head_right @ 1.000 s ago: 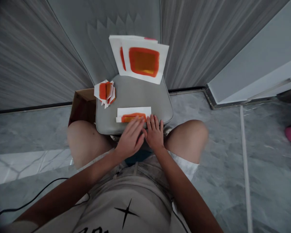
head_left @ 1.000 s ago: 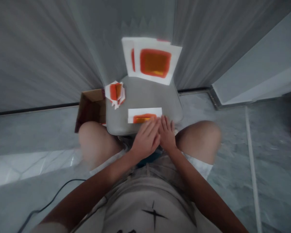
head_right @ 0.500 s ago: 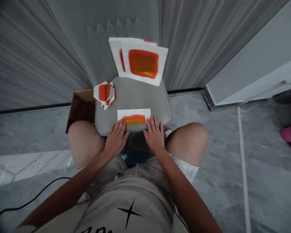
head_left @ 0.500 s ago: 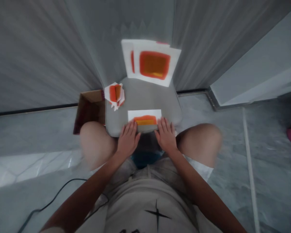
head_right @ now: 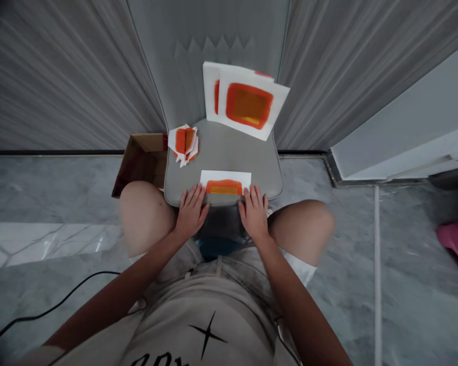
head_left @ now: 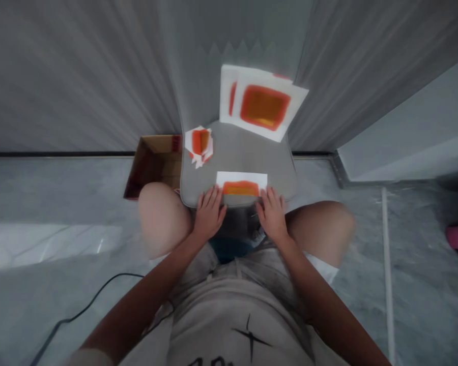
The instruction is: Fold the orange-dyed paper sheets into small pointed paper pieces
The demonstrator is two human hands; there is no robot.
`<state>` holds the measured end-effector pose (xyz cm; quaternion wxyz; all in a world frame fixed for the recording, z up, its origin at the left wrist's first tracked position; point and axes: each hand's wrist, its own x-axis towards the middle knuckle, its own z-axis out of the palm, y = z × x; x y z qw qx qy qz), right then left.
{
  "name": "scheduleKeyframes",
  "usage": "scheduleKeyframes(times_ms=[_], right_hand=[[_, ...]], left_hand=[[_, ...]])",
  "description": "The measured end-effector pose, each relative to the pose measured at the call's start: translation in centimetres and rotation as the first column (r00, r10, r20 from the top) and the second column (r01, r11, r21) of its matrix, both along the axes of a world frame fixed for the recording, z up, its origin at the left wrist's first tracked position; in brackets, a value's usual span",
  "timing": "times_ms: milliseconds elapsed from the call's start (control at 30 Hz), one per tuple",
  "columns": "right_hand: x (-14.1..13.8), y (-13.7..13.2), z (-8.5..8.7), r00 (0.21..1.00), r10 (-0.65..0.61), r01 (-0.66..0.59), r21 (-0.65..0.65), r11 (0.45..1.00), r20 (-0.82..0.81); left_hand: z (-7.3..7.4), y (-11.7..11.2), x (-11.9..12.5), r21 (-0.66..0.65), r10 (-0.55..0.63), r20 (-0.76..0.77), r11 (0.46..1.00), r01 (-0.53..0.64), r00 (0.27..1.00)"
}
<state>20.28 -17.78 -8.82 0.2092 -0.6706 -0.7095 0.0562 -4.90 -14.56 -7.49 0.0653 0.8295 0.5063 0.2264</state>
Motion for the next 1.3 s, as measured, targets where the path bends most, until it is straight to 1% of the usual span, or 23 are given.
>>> scheduleKeyframes(times_ms=[67,100,167,233,300,367,433,500,600,733,833,900,967,1033,1167,1233,1300], right_hand=[[0.2,0.2,0.2,0.999,-0.009,0.01,0.028,1.0,-0.035],[0.2,0.3,0.4,0.999,-0.013,0.015,0.042,0.999,-0.043],[0.3,1.0,0.9,0.999,-0.011,0.014,0.067,0.998,-0.041],[0.4,2.2,1.4,1.0,0.004,-0.001,0.079,0.997,-0.027],[0.7,4.1,1.8,0.999,0.023,-0.02,0.082,0.996,-0.029],[1.3,6.3,1.9,0.998,0.041,-0.038,0.07,0.997,-0.048],[1.9,8.3,1.8,0.996,0.062,-0.061,0.024,0.998,-0.064],[2.4,9.7,1.7,0.993,0.066,-0.07,-0.03,0.997,-0.095],[2.9,10.4,1.8,0.982,0.045,-0.061,-0.081,0.995,-0.186],[3.0,9.7,2.5,0.942,-0.006,-0.032,-0.108,0.994,-0.335],[2.3,8.5,3.3,0.912,-0.036,-0.002,-0.093,0.996,-0.408],[1.4,7.3,3.7,0.892,-0.083,0.055,-0.076,0.996,-0.444],[0.2,5.7,4.1,0.857,-0.158,0.136,-0.081,0.987,-0.491],[-0.9,4.0,4.3,0.798,-0.222,0.182,-0.127,0.975,-0.56],[-2.5,0.9,4.3,0.678,-0.294,0.212,-0.204,0.956,-0.674],[-2.8,0.0,4.3,0.628,-0.313,0.225,-0.219,0.949,-0.712],[-3.0,-0.3,4.4,0.593,-0.318,0.2,-0.247,0.948,-0.74]], left_hand=[[0.2,-0.4,0.0,0.052,0.009,0.114,0.999,-0.015,0.993],[0.3,-0.7,0.0,0.087,-0.008,0.169,0.996,-0.007,0.986],[0.5,-1.3,-0.1,0.141,-0.086,0.245,0.989,0.053,0.966],[0.7,-1.9,-0.1,0.144,-0.177,0.271,0.979,0.143,0.946],[0.9,-2.1,0.2,0.108,-0.24,0.267,0.97,0.218,0.933],[1.1,-1.9,0.7,0.066,-0.252,0.248,0.968,0.243,0.936],[1.3,-1.5,1.5,0.037,-0.225,0.22,0.974,0.223,0.949],[1.5,-0.9,2.3,0.029,-0.191,0.19,0.982,0.189,0.963],[1.5,-0.4,3.2,0.009,-0.174,0.118,0.985,0.174,0.978],[1.3,-0.3,3.6,-0.036,-0.145,0.044,0.989,0.146,0.988],[1.1,-0.1,3.5,-0.009,-0.114,0.049,0.993,0.114,0.992],[1.1,0.4,3.3,0.002,-0.103,0.061,0.995,0.103,0.993],[1.2,1.1,3.1,-0.01,-0.125,0.067,0.992,0.126,0.99],[1.4,1.9,2.8,-0.037,-0.177,0.059,0.983,0.179,0.982],[2.2,3.7,2.4,-0.075,-0.258,0.043,0.963,0.26,0.965],[2.2,4.2,2.3,-0.088,-0.285,0.04,0.954,0.287,0.958],[2.1,4.3,2.3,-0.095,-0.3,0.038,0.949,0.302,0.953]])
